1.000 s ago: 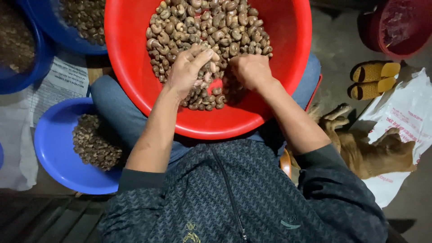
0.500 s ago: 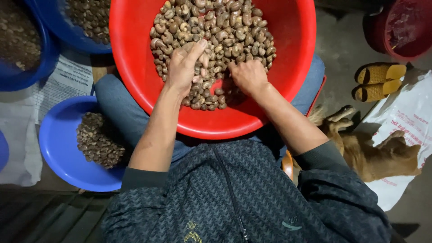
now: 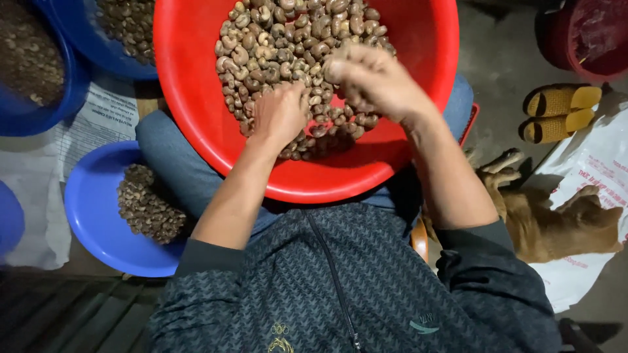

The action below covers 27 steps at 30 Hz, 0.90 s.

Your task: Manually sorting cashew nuts in a large bowl by picking through them and moving them around.

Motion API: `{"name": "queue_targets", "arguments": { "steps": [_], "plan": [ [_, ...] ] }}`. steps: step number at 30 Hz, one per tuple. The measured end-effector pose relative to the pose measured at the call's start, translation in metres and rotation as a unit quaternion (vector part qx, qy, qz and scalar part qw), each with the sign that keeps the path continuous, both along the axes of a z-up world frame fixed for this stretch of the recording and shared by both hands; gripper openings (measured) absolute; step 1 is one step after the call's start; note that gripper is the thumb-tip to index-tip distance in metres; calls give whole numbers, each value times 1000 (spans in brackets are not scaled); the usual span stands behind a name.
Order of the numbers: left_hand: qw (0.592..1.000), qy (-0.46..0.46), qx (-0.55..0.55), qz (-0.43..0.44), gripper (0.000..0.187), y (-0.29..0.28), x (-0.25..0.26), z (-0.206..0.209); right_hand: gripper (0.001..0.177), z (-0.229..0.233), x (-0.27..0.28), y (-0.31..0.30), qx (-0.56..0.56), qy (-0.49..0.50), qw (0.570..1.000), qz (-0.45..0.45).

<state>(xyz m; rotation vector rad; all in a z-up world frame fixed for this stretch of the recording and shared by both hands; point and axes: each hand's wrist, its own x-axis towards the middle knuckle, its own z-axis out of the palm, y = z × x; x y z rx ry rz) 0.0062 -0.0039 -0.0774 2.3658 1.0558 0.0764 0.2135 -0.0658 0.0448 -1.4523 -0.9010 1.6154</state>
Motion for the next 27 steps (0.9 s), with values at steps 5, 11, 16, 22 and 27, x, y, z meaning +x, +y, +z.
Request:
{"name": "queue_targets", "arguments": {
  "steps": [5,11,16,22,27],
  "plan": [
    [991,122,-27,-52,11,-3,11,8,21,37,7,-1,121,261,954,-84],
    [973,200,62,-98,26,-6,21,-16,21,5,0,-5,118,363,914,-141],
    [970,199,94,-102,23,-5,25,-24,28,-8,-5,-8,18,280,927,-248],
    [985,144,-45,-83,22,-14,23,-14,24,-25,-9,-7,-56,92,973,-206],
    [963,148,-177,-141,17,-12,23,9,27,-58,-13,-5,-60,-380,922,47]
  ]
}}
